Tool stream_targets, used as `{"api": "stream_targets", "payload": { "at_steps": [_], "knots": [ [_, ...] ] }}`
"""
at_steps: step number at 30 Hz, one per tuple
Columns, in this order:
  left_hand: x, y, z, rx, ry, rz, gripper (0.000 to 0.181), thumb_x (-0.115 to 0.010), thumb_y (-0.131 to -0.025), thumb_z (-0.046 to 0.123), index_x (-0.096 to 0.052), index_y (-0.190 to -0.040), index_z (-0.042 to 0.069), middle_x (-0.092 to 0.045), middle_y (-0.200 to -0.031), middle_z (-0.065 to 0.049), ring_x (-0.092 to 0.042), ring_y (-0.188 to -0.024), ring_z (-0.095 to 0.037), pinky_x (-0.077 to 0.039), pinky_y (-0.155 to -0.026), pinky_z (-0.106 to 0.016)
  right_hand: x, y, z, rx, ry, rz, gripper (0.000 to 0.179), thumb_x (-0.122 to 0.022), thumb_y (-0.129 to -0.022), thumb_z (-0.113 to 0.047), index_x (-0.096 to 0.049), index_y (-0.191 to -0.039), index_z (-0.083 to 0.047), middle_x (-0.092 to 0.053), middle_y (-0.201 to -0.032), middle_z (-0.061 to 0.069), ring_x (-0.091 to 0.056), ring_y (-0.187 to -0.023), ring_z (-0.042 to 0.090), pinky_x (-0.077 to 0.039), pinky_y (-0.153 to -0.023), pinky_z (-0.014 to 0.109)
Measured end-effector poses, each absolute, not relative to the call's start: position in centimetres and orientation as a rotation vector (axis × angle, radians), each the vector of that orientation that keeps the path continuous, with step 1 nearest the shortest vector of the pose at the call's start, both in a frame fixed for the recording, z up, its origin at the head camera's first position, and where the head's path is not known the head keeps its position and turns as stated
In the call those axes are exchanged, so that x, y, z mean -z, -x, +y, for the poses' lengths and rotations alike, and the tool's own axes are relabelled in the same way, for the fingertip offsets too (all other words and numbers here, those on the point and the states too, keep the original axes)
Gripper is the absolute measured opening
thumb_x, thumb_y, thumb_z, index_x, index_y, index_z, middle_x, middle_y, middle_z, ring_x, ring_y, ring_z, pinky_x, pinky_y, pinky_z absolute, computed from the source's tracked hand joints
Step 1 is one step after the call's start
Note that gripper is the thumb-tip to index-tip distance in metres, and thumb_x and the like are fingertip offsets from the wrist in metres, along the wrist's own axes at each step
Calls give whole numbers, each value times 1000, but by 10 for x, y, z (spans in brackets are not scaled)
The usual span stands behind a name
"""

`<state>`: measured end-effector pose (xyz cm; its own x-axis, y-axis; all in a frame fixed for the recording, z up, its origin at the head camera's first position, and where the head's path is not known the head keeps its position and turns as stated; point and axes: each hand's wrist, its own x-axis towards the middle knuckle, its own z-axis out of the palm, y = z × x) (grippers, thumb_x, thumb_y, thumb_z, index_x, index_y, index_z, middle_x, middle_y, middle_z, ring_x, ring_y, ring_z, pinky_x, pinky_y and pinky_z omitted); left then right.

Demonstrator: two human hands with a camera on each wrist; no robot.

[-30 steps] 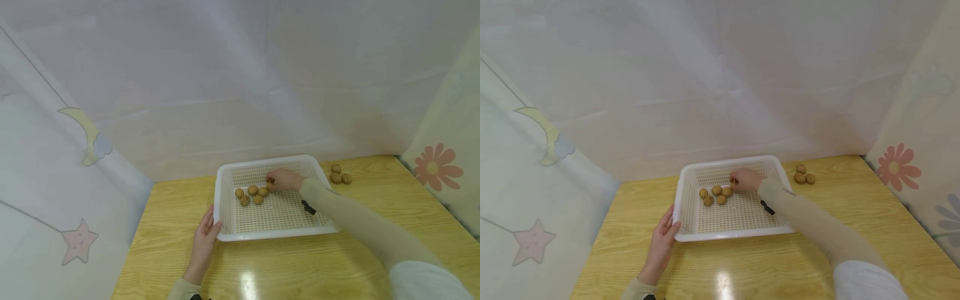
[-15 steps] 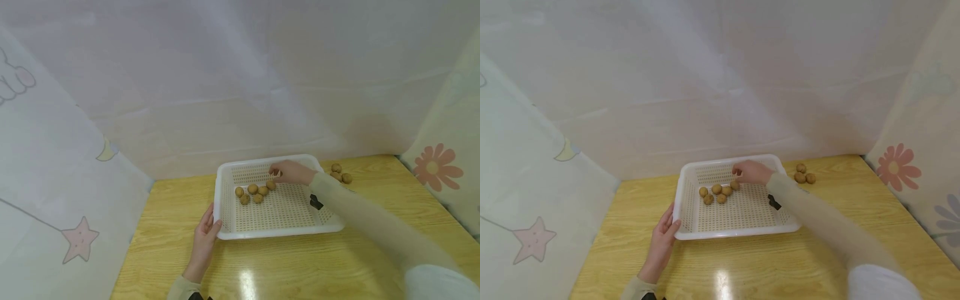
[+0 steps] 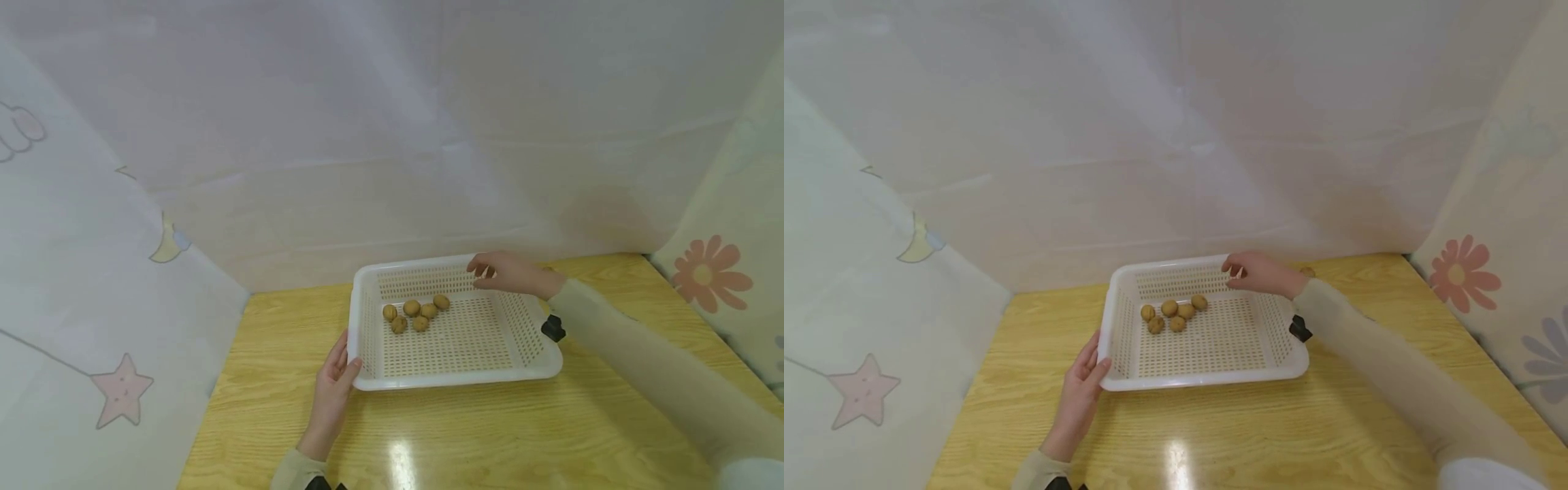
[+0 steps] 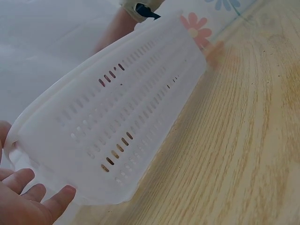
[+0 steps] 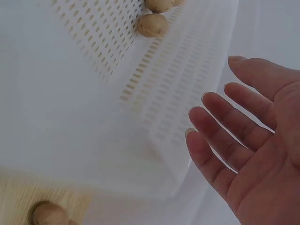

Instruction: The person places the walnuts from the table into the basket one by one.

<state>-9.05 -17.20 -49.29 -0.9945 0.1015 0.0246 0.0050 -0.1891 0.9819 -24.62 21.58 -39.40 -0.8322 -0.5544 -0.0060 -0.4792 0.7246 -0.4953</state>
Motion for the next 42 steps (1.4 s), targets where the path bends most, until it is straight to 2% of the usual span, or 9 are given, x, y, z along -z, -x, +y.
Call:
{"api": "stream_targets", "payload": {
  "at_steps": [8, 12, 20, 25, 34, 42],
  "knots": [
    [494, 92, -173, -2369, -118, 1955, 66, -57, -107, 10, -24, -165, 4, -29, -169, -15, -35, -150, -41, -42, -115, -44, 390, 232, 263, 838, 721, 2822, 33, -72, -100, -20, -67, -128, -4, -72, -113, 8, -67, -103, 27, -57, -86, 45],
    [494, 93, -173, -2370, -146, 1956, 65, -55, -108, 10, -24, -165, 5, -29, -169, -15, -34, -150, -42, -42, -116, -45, 390, 228, 289, 850, 648, 2872, 30, -71, -100, -18, -68, -125, -2, -72, -112, 11, -67, -102, 30, -57, -83, 43],
    [493, 94, -173, -2386, -148, 1969, 67, -56, -107, 10, -23, -165, 3, -28, -169, -15, -34, -150, -42, -42, -115, -44, 408, 227, 337, 799, 485, 2849, 40, -66, -104, -24, -63, -132, 4, -69, -121, 19, -64, -110, 37, -57, -88, 51],
    [494, 94, -172, -2380, -132, 1968, 66, -56, -107, 10, -24, -165, 4, -29, -168, -16, -34, -149, -43, -42, -115, -45, 431, 231, 361, 758, 449, 2869, 41, -65, -104, -20, -61, -132, 10, -69, -116, 22, -65, -107, 39, -58, -86, 55],
    [496, 93, -171, -2391, -112, 1948, 66, -56, -107, 8, -25, -164, 4, -29, -168, -16, -35, -150, -41, -42, -115, -44, 463, 236, 378, 709, 329, 2865, 40, -62, -105, -23, -61, -129, 9, -68, -117, 27, -64, -108, 46, -55, -88, 63],
    [497, 94, -171, -2398, -121, 1939, 66, -56, -107, 8, -24, -165, 4, -28, -169, -15, -35, -150, -38, -42, -116, -43, 475, 240, 380, 614, 312, 2922, 40, -62, -105, -25, -64, -124, 10, -70, -112, 30, -66, -103, 48, -56, -85, 64]
  ]
}}
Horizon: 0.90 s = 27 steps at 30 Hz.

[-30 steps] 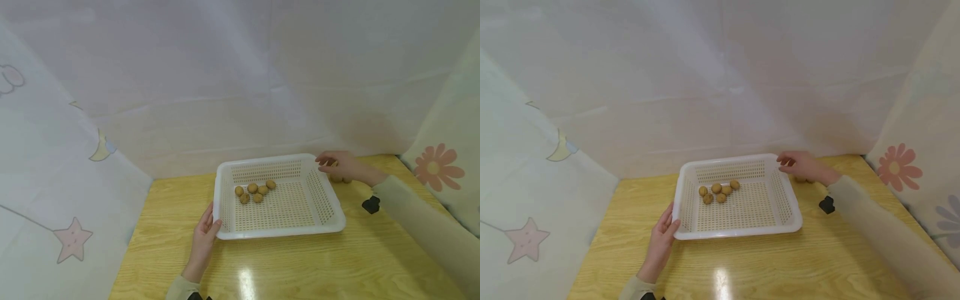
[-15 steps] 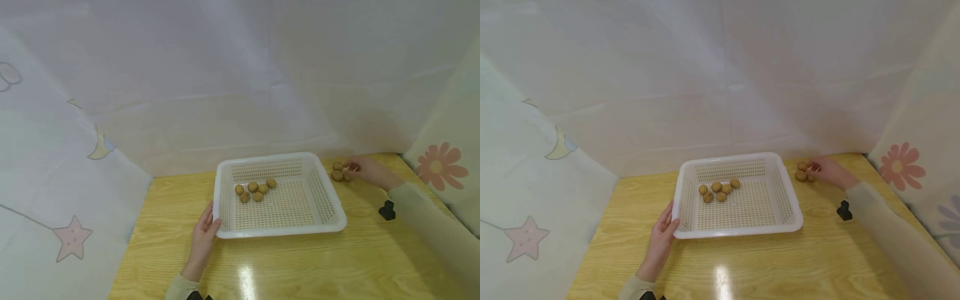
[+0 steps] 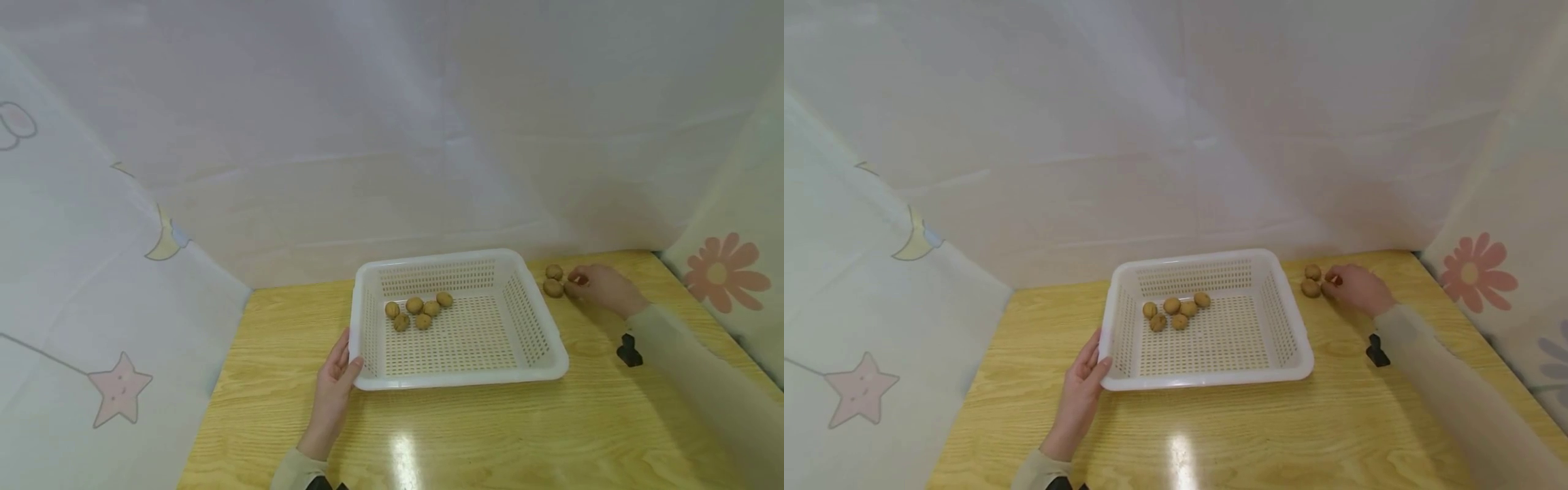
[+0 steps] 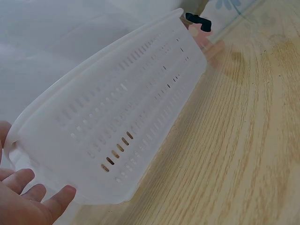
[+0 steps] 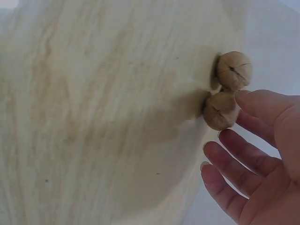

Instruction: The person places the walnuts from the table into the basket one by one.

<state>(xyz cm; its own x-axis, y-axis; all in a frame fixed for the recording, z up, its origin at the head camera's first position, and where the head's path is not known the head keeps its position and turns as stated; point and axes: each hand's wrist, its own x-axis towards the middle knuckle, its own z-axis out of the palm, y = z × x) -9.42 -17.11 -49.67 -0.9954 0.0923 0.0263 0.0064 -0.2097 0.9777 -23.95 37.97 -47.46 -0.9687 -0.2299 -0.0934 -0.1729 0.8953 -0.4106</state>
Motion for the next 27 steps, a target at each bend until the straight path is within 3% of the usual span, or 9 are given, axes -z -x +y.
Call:
{"api": "stream_targets", "payload": {
  "at_steps": [13, 27],
  "knots": [
    [495, 95, -170, -2383, -119, 1958, 67, -57, -107, 10, -24, -165, 5, -28, -169, -12, -35, -151, -36, -42, -116, -41, 477, 231, 386, 600, 244, 2908, 43, -58, -107, -30, -61, -128, 7, -68, -113, 33, -65, -104, 51, -55, -81, 64],
    [496, 93, -172, -2394, -125, 1946, 67, -56, -107, 9, -24, -165, 4, -29, -169, -16, -36, -150, -38, -43, -115, -41, 463, 212, 380, 648, 320, 2891, 46, -62, -105, -30, -59, -131, 8, -71, -110, 23, -68, -99, 39, -58, -80, 58]
  ]
}}
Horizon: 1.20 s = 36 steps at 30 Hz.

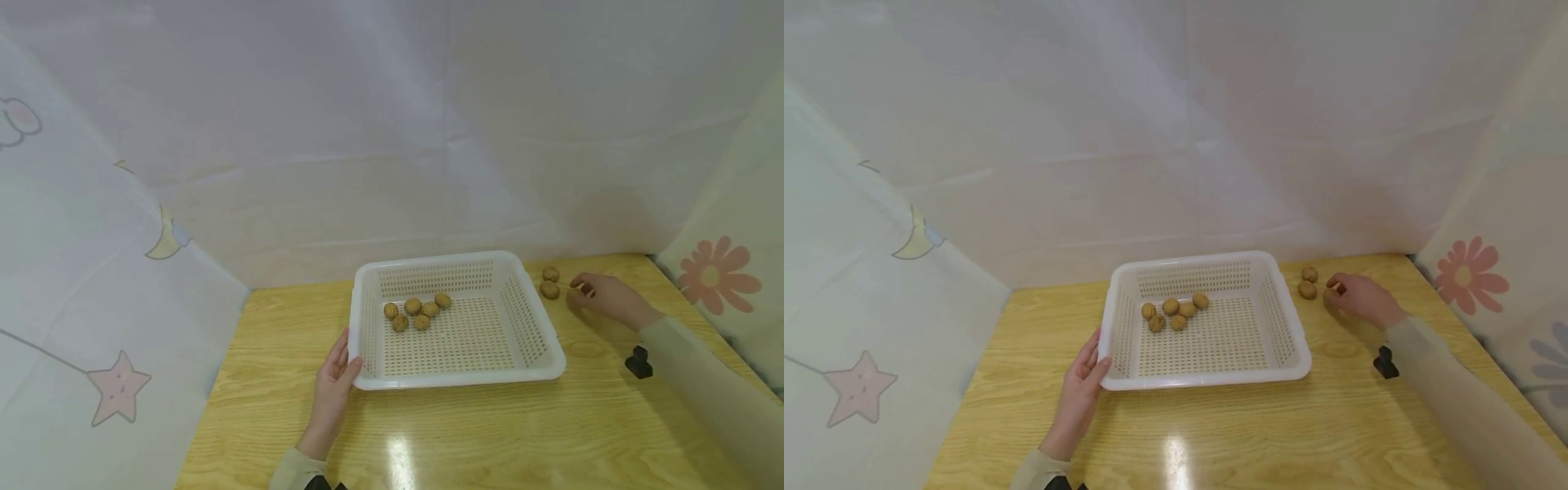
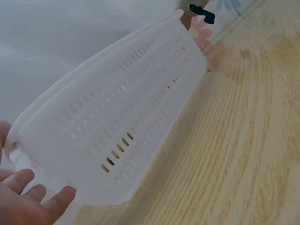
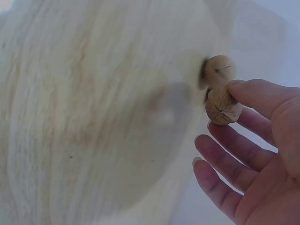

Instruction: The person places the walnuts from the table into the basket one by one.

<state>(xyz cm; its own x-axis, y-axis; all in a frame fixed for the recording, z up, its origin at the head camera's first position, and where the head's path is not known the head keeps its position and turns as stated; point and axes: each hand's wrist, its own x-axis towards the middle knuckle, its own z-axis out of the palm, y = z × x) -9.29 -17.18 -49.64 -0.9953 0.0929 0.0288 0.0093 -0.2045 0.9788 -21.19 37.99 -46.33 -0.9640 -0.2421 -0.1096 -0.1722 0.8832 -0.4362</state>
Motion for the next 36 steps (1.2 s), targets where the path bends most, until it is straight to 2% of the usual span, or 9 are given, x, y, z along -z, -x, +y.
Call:
{"api": "stream_targets", "payload": {
  "at_steps": [7, 18, 22, 25, 28, 33, 36],
  "knots": [
    [495, 93, -171, -2399, -117, 1946, 67, -56, -107, 8, -23, -165, 3, -28, -169, -15, -36, -150, -36, -43, -115, -42, 444, 201, 367, 673, 366, 2906, 46, -65, -104, -33, -61, -130, 6, -71, -113, 20, -68, -101, 37, -59, -81, 56],
    [494, 93, -171, -2391, -122, 1939, 68, -56, -107, 9, -22, -165, 4, -28, -169, -14, -36, -150, -34, -43, -115, -37, 401, 183, 335, 615, 575, 2980, 34, -72, -100, -22, -67, -124, 1, -72, -109, 10, -67, -95, 28, -59, -74, 45],
    [493, 92, -171, -2389, -113, 1934, 68, -57, -107, 8, -22, -165, 4, -29, -169, -14, -36, -151, -34, -44, -114, -34, 385, 179, 321, 616, 611, 2987, 36, -72, -100, -27, -69, -126, -2, -73, -114, 8, -67, -99, 27, -59, -79, 46],
    [493, 91, -172, -2390, -106, 1937, 68, -57, -107, 8, -22, -165, 4, -29, -169, -15, -36, -151, -35, -45, -114, -34, 375, 180, 306, 592, 620, 2978, 38, -72, -100, -32, -70, -126, -5, -73, -117, 7, -67, -102, 26, -59, -83, 49],
    [492, 91, -171, -2390, -97, 1939, 68, -57, -107, 7, -22, -165, 3, -29, -169, -16, -36, -151, -35, -44, -115, -35, 367, 183, 290, 589, 660, 2954, 32, -73, -99, -29, -70, -123, -7, -72, -114, 4, -67, -102, 24, -58, -85, 48],
    [490, 91, -170, -2388, -81, 1940, 67, -57, -107, 10, -22, -165, 3, -28, -169, -15, -36, -151, -35, -42, -116, -40, 365, 194, 263, 552, 782, 2934, 27, -74, -99, -25, -71, -119, -8, -71, -108, 0, -66, -98, 19, -57, -83, 43],
    [489, 91, -169, -2390, -83, 1950, 67, -56, -108, 9, -21, -165, 1, -27, -169, -16, -35, -151, -35, -43, -115, -36, 367, 201, 246, 520, 832, 2923, 23, -74, -99, -25, -73, -117, -11, -71, -106, -3, -65, -96, 17, -56, -82, 41]
  ]
}}
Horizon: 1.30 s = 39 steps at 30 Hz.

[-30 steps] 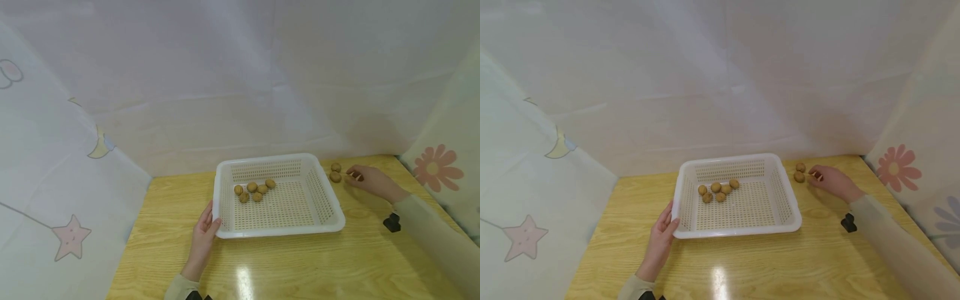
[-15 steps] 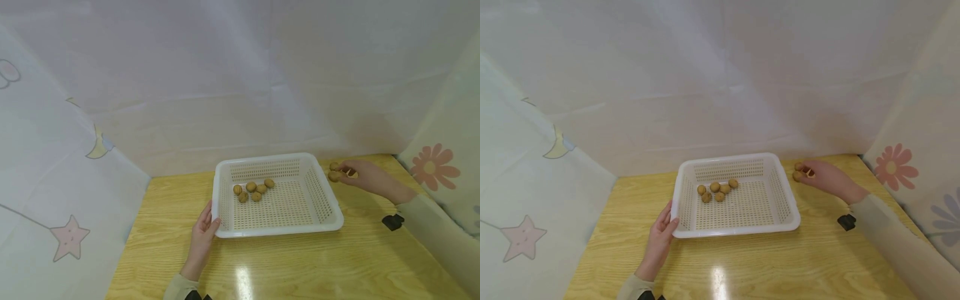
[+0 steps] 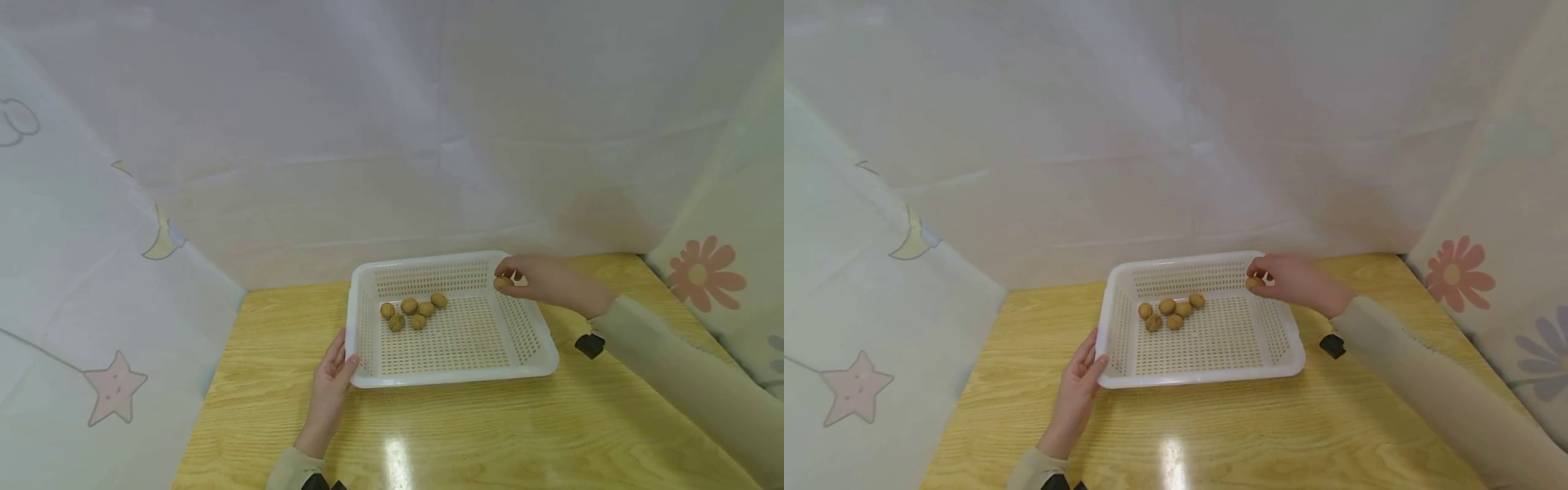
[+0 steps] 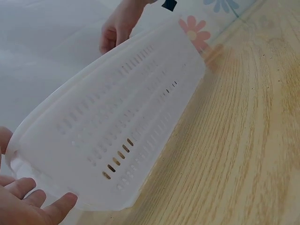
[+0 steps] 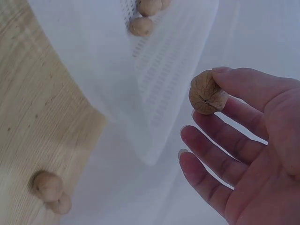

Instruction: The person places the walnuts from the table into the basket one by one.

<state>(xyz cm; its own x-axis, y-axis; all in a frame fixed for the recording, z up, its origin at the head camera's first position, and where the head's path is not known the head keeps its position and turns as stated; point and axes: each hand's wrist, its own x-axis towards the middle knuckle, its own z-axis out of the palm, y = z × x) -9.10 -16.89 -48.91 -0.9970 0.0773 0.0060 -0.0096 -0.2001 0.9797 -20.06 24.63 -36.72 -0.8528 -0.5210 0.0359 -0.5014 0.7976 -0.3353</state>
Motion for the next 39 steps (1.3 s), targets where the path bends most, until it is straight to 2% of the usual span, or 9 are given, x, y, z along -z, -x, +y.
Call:
{"api": "stream_targets", "payload": {
  "at_steps": [5, 8, 17, 26, 35, 39],
  "knots": [
    [487, 94, -167, -2371, -101, 2008, 69, -56, -107, 8, -20, -164, -1, -25, -170, -17, -31, -153, -34, -45, -111, -23, 376, 213, 217, 537, 914, 2864, 16, -74, -98, -21, -73, -113, -15, -71, -107, -4, -65, -96, 18, -58, -84, 41],
    [486, 95, -167, -2352, -100, 2043, 69, -57, -106, 8, -21, -164, -1, -27, -169, -17, -31, -153, -33, -45, -110, -21, 385, 222, 200, 568, 977, 2809, 14, -73, -98, -17, -73, -111, -12, -72, -107, -1, -65, -94, 18, -58, -84, 40],
    [486, 94, -167, -2340, -82, 2056, 68, -56, -105, 4, -21, -164, -1, -28, -169, -17, -33, -152, -35, -46, -111, -24, 420, 245, 158, 487, 1060, 2681, 17, -72, -99, -15, -73, -114, -8, -72, -100, 0, -59, -81, 10, -55, -73, 32],
    [485, 93, -165, -2331, -81, 2054, 67, -55, -106, 2, -22, -164, 0, -29, -168, -18, -34, -152, -37, -46, -111, -25, 450, 255, 138, 465, 1078, 2665, 9, -72, -96, -15, -73, -104, -11, -66, -86, -6, -54, -76, 9, -51, -68, 28],
    [487, 93, -166, -2320, -91, 2082, 67, -56, -105, 3, -23, -164, 0, -29, -168, -19, -33, -152, -37, -44, -112, -26, 460, 252, 134, 416, 1025, 2680, 11, -72, -95, -13, -70, -106, -10, -61, -83, -6, -51, -73, 10, -48, -64, 26],
    [488, 93, -167, -2313, -105, 2078, 68, -56, -105, 4, -22, -164, -1, -27, -168, -19, -33, -152, -38, -44, -113, -29, 458, 253, 138, 475, 1001, 2680, 13, -73, -96, -15, -71, -107, -9, -62, -87, -4, -53, -77, 11, -50, -68, 29]
  ]
}}
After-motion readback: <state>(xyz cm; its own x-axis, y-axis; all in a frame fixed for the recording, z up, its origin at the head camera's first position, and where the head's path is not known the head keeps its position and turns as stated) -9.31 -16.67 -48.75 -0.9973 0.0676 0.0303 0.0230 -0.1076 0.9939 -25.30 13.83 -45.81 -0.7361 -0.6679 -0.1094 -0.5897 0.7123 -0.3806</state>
